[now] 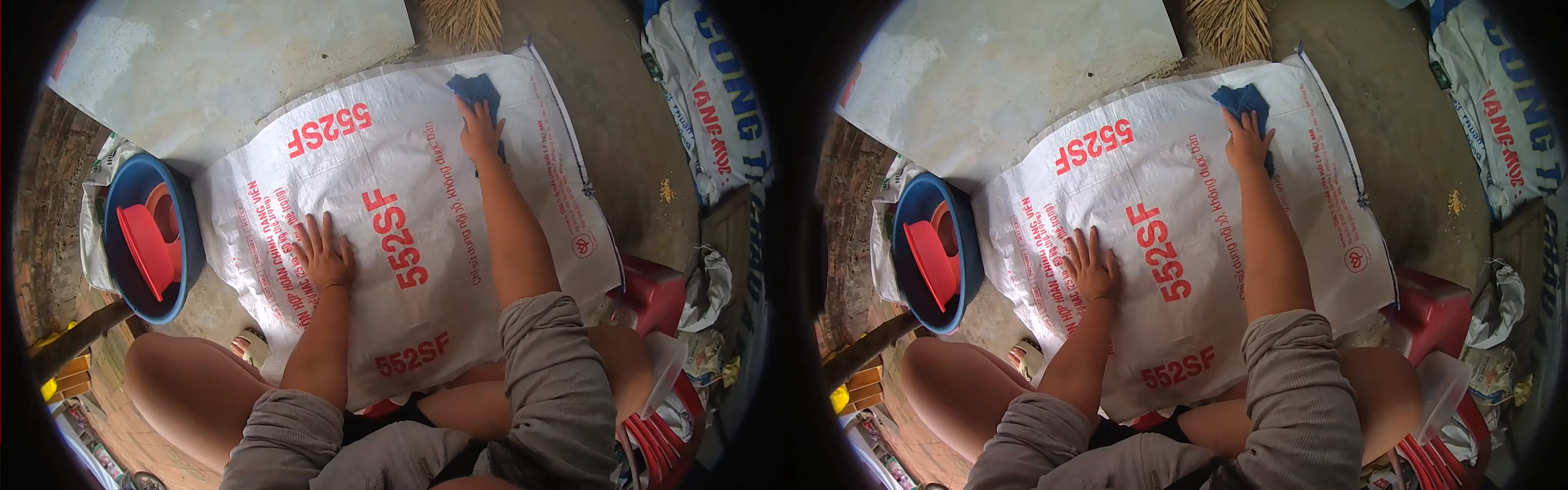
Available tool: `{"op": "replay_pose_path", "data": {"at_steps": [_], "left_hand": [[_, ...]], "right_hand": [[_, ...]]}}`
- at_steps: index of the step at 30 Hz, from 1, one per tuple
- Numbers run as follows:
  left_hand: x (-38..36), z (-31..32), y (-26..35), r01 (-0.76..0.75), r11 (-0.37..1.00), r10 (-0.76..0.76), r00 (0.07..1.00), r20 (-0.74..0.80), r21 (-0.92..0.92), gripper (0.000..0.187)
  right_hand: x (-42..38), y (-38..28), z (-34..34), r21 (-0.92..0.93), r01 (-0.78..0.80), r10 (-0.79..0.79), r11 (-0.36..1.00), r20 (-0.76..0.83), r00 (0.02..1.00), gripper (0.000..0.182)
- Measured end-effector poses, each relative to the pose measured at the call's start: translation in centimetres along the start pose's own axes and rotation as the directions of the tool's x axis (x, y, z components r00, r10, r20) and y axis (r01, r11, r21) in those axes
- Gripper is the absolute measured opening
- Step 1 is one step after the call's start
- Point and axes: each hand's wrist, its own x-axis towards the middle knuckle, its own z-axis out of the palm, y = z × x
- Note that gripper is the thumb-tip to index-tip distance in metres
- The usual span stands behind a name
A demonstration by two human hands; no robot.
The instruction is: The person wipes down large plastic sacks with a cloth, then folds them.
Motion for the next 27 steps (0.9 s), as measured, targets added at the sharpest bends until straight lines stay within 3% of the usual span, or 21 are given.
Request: {"op": "replay_pose_path", "data": {"at_steps": [5, 7, 9, 11, 12, 13, 14, 16, 20, 24, 27], "left_hand": [[0.3, -0.4, 0.2, -0.009, 1.000, 0.009, 1.000, 0.016, -0.016, 0.061], [0.3, -0.5, 0.4, -0.015, 1.000, 0.015, 1.000, 0.020, -0.010, 0.061], [0.3, -0.5, 0.4, -0.017, 1.000, 0.017, 0.999, 0.030, -0.003, 0.061], [0.2, -0.3, 0.4, -0.026, 1.000, 0.026, 0.999, 0.024, 0.000, 0.061], [0.2, -0.2, 0.3, -0.026, 1.000, 0.026, 1.000, 0.008, 0.005, 0.061], [0.2, 0.0, 0.2, -0.028, 1.000, 0.028, 1.000, 0.004, 0.012, 0.061], [0.2, 0.3, 0.2, -0.034, 0.999, 0.034, 0.999, 0.002, 0.008, 0.061], [0.1, 0.5, -0.1, -0.033, 0.999, 0.033, 0.999, -0.004, 0.027, 0.060], [0.1, 0.5, 0.1, -0.031, 0.999, 0.032, 0.999, -0.017, 0.033, 0.059], [0.0, 0.5, -0.1, -0.041, 0.999, 0.041, 0.998, -0.039, 0.018, 0.060], [-0.1, 0.5, 0.1, -0.042, 0.999, 0.042, 0.998, -0.040, 0.003, 0.059]], "right_hand": [[1.7, 2.8, 0.1, 0.054, -0.082, 0.089, 0.995, -0.158, 0.983, 0.063], [2.4, 0.5, 0.9, 0.447, -0.134, 0.312, 0.884, -0.352, 0.882, 0.060], [1.3, -5.2, -1.7, 0.572, 0.051, 0.247, 0.818, -0.431, 0.868, 0.063], [-0.9, -12.1, -2.8, 0.581, 0.184, 0.152, 0.793, -0.481, 0.864, 0.064], [-2.2, -15.5, -2.4, 0.592, 0.204, 0.080, 0.780, -0.418, 0.905, 0.066], [-3.7, -18.7, -1.7, 0.618, 0.261, -0.026, 0.742, -0.362, 0.932, 0.068], [-5.4, -21.5, -0.6, 0.594, 0.345, -0.155, 0.726, -0.348, 0.925, 0.058], [-8.7, -25.1, 2.3, 0.496, 0.494, -0.401, 0.714, -0.288, 0.869, 0.046], [-11.0, -23.3, 2.9, 0.487, 0.508, -0.424, 0.710, -0.281, 0.861, 0.040], [-9.5, -15.6, 0.3, 0.335, 0.505, -0.454, 0.796, -0.222, 0.863, 0.046], [-8.5, -9.5, -0.4, 0.274, 0.362, -0.308, 0.891, -0.222, 0.925, 0.056]]}}
